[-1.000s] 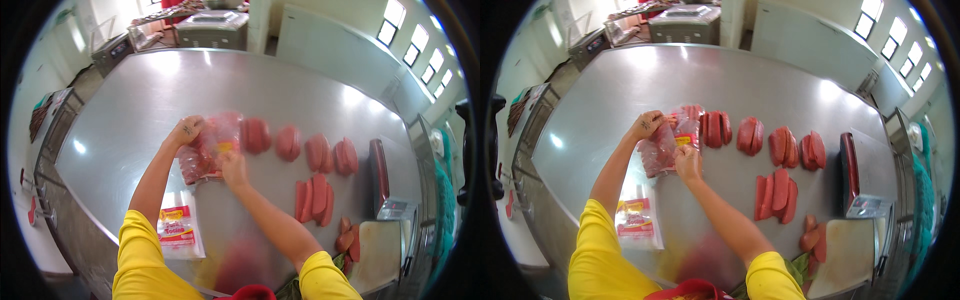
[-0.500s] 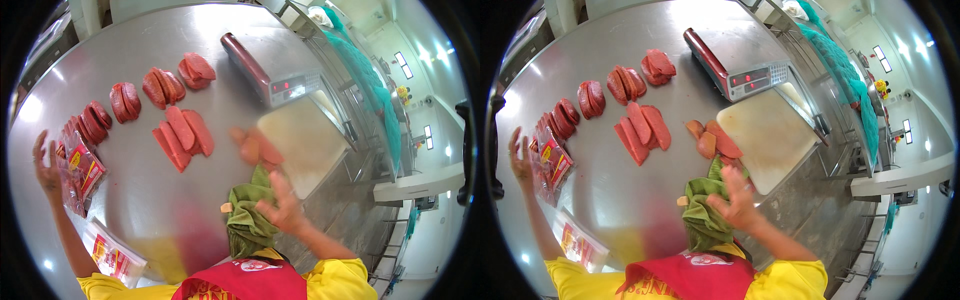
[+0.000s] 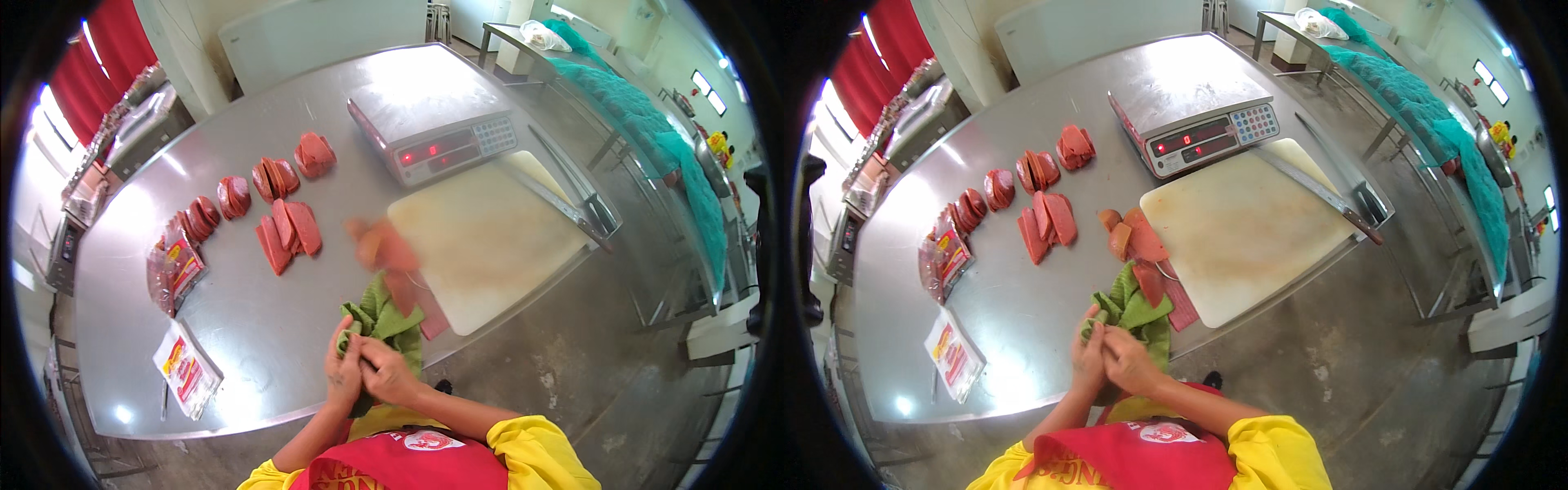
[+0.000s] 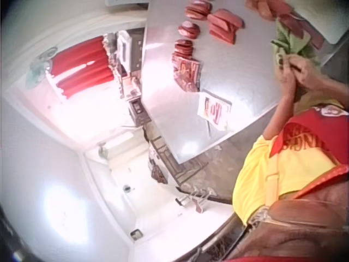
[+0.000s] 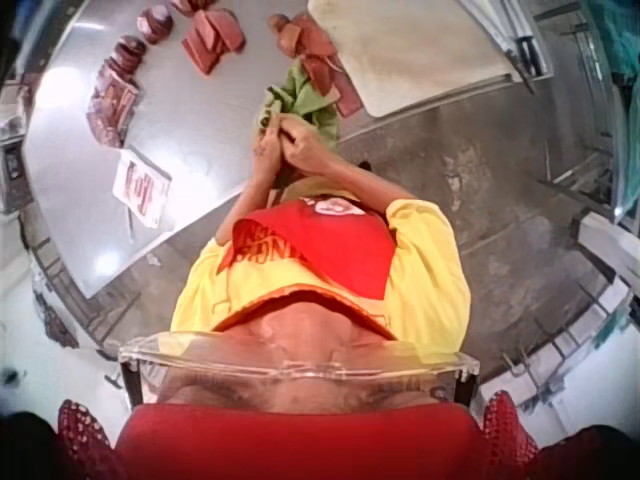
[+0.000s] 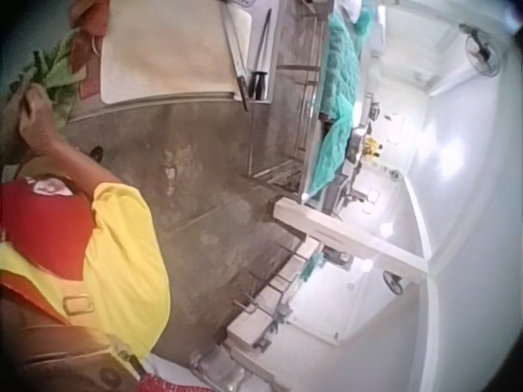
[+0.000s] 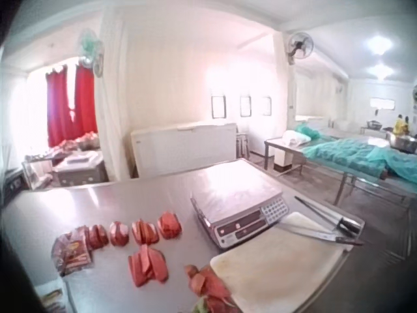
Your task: The person slices a large block of processed meat into thin slices on a cutting board, weighs portions on a digital scale, and places them into plastic bags. The person also wipes the cutting board with a cloth and labels the bags with a marker.
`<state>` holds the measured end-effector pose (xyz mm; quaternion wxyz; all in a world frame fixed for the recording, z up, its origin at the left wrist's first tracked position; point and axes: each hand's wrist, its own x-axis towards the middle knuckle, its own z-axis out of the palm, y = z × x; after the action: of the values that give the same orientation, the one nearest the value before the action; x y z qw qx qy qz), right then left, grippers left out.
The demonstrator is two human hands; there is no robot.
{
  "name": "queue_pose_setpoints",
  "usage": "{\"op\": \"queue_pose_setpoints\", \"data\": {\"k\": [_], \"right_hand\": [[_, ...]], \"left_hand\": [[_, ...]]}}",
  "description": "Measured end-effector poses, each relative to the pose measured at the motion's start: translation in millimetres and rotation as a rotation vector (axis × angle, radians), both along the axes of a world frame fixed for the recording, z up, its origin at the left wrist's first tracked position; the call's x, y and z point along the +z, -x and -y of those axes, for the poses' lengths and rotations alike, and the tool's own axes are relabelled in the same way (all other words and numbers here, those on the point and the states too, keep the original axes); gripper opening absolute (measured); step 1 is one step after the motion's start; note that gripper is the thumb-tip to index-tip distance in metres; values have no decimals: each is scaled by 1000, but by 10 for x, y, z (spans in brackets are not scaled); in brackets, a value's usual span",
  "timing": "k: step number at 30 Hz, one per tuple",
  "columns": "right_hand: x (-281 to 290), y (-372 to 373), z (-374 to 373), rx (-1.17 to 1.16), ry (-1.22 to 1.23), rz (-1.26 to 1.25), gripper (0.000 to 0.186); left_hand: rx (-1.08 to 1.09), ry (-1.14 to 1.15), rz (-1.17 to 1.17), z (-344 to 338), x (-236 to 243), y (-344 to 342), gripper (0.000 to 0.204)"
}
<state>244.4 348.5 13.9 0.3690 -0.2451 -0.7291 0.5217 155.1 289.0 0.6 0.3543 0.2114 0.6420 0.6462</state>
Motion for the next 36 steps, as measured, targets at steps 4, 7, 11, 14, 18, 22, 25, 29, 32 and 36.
{"op": "queue_pose_setpoints", "data": {"k": [4,7,11,14,18,22,25,29,32,36], "right_hand": [[239,-166,-412,377,61,222,31],[141,16,-882,-66,-409,401,18],[-252,68,-1088,-80,-698,546,19],[-164,54,-1199,-50,-446,581,16],[44,12,-1482,-102,127,348,26],[220,171,-1706,-236,-290,323,41],[152,374,-1645,11,-589,734,54],[133,473,-1734,87,-703,934,64],[214,634,-1784,119,-697,1042,61],[173,947,-1959,42,-625,1022,53]], "left_hand": [[279,126,-310,-7,-185,172,25],[427,172,-737,-83,-178,92,22],[397,153,-475,-147,-174,31,38],[263,242,-295,-178,73,129,47],[-8,427,-634,-337,233,568,49],[-197,301,-788,-799,275,750,54],[-308,197,-966,-1239,9,861,69],[-357,50,-1013,-1689,-250,1051,62],[-282,180,-916,-1861,-370,1172,58],[-20,189,-826,-2300,-477,1388,53]]}}
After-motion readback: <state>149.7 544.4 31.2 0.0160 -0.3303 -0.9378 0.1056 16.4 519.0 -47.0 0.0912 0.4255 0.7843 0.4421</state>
